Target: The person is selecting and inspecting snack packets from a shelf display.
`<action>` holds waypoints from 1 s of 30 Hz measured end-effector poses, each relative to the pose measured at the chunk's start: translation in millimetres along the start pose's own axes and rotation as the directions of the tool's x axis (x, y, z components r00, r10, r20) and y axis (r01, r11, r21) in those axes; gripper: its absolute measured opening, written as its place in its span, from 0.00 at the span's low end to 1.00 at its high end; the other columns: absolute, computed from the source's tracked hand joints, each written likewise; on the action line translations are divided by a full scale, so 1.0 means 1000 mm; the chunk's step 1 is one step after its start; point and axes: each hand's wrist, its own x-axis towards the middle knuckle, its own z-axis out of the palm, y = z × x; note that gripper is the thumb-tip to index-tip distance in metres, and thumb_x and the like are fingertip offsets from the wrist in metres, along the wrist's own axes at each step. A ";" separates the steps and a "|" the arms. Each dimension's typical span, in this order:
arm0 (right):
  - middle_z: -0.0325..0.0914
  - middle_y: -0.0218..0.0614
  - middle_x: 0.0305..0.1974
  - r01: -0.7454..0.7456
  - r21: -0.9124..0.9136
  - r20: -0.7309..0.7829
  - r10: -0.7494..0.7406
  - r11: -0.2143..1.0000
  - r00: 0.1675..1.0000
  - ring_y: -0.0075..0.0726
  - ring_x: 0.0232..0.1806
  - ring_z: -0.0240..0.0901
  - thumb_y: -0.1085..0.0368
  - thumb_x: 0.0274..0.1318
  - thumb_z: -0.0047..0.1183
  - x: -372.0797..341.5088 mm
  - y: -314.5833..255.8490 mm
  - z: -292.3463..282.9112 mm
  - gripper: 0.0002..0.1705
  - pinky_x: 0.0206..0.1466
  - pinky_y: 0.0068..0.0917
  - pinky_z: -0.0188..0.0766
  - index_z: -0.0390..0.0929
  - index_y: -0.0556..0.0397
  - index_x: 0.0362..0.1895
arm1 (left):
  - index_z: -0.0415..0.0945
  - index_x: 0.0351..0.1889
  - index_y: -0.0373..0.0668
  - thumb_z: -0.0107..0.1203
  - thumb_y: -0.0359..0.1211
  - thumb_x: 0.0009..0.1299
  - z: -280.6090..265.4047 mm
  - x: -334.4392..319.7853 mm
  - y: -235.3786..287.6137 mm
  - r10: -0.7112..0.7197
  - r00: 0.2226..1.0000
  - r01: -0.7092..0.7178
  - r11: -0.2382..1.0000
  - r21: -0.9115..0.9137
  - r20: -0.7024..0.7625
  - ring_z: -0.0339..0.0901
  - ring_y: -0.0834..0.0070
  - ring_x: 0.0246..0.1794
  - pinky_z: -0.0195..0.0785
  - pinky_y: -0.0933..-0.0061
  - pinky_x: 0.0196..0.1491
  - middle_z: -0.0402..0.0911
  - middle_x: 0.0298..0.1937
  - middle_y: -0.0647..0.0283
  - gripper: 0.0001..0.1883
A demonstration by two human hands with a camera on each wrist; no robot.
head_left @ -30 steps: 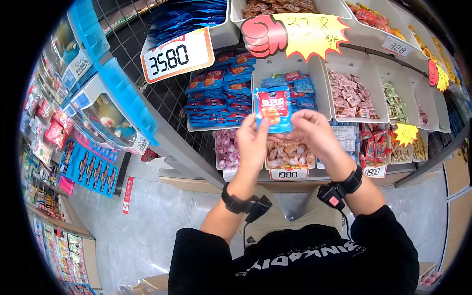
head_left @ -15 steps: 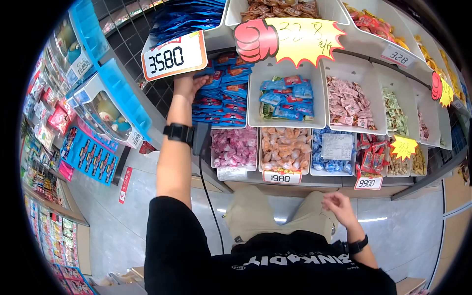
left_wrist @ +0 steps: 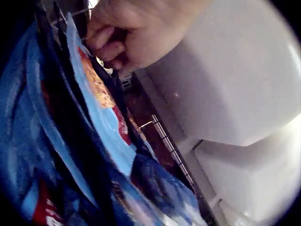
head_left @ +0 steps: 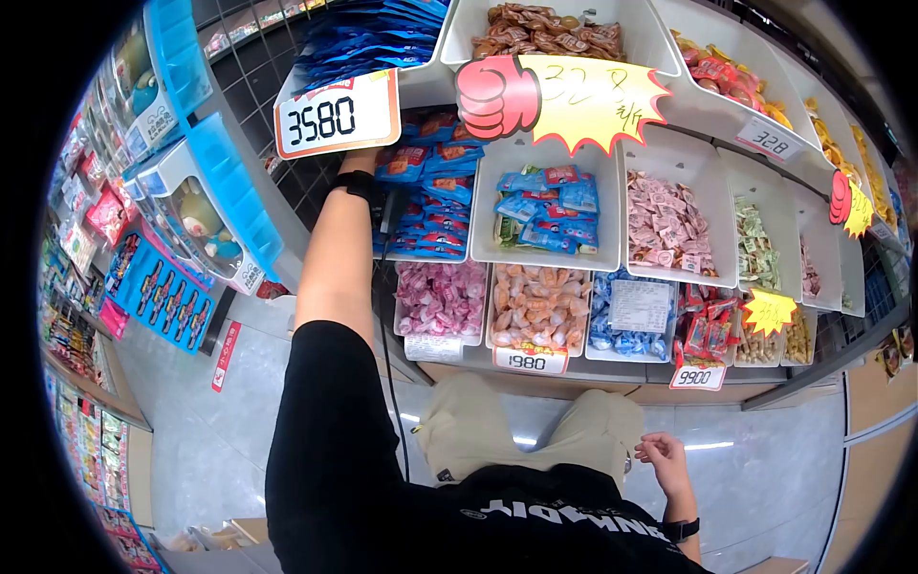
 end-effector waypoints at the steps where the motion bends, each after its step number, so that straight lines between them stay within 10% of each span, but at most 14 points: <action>1: 0.76 0.39 0.28 0.004 -0.005 -0.006 -0.004 1.000 1.000 0.29 0.27 0.73 0.68 0.52 0.48 0.000 -0.002 0.000 0.09 0.32 0.21 0.69 0.71 0.61 0.36 | 0.64 0.53 0.43 0.49 0.45 0.63 0.002 0.003 -0.002 0.060 0.998 -0.056 0.992 0.112 -0.034 0.72 0.59 0.43 0.64 0.65 0.46 0.73 0.47 0.55 0.24; 10: 0.75 0.37 0.28 0.163 -0.095 0.063 -0.158 0.982 0.985 0.25 0.30 0.72 0.71 0.51 0.48 0.023 -0.039 -0.002 0.08 0.35 0.20 0.69 0.72 0.64 0.35 | 0.63 0.55 0.43 0.49 0.47 0.62 0.006 0.000 -0.020 0.523 0.838 -0.335 0.719 0.610 -0.156 0.70 0.57 0.47 0.62 0.64 0.50 0.72 0.49 0.54 0.26; 14: 0.75 0.35 0.30 0.477 -0.337 0.199 -0.434 0.812 0.879 0.25 0.31 0.71 0.71 0.49 0.50 0.057 -0.132 0.019 0.08 0.36 0.21 0.67 0.73 0.61 0.34 | 0.65 0.53 0.41 0.45 0.48 0.63 -0.019 -0.042 0.027 0.242 0.970 -0.236 0.898 0.371 0.030 0.64 0.56 0.54 0.57 0.64 0.54 0.68 0.53 0.50 0.26; 17: 0.74 0.39 0.28 0.699 -0.452 0.389 -0.583 0.554 0.713 0.31 0.31 0.71 0.71 0.46 0.51 0.074 -0.215 0.055 0.08 0.37 0.24 0.67 0.74 0.60 0.33 | 0.74 0.38 0.41 0.48 0.44 0.63 -0.036 -0.103 0.060 0.081 0.994 -0.095 0.974 0.206 0.079 0.75 0.63 0.36 0.65 0.70 0.39 0.76 0.34 0.51 0.16; 21: 0.73 0.42 0.27 0.880 -0.420 0.583 -0.678 0.220 0.447 0.40 0.30 0.72 0.68 0.45 0.50 0.116 -0.277 0.099 0.09 0.36 0.30 0.67 0.73 0.61 0.32 | 0.74 0.30 0.35 0.50 0.36 0.63 -0.058 -0.197 0.061 0.130 0.990 -0.117 0.973 -0.201 0.055 0.64 0.82 0.19 0.57 0.78 0.24 0.71 0.17 0.62 0.12; 28: 0.73 0.46 0.36 0.848 -0.529 0.657 -0.609 0.046 0.443 0.47 0.39 0.71 0.65 0.43 0.51 0.227 -0.318 0.148 0.13 0.42 0.36 0.67 0.73 0.58 0.35 | 0.74 0.32 0.32 0.50 0.31 0.64 -0.071 -0.366 0.001 -0.300 0.877 0.438 0.820 -0.367 0.375 0.63 0.88 0.23 0.57 0.84 0.27 0.71 0.22 0.73 0.09; 30: 0.70 0.45 0.40 0.697 -0.700 0.678 -0.453 -0.158 0.579 0.45 0.43 0.69 0.67 0.38 0.53 0.259 -0.323 0.157 0.20 0.44 0.33 0.66 0.71 0.57 0.41 | 0.75 0.31 0.34 0.49 0.32 0.64 -0.064 -0.415 -0.023 -0.399 0.829 0.535 0.768 -0.351 0.392 0.60 0.89 0.18 0.51 0.85 0.21 0.67 0.17 0.75 0.09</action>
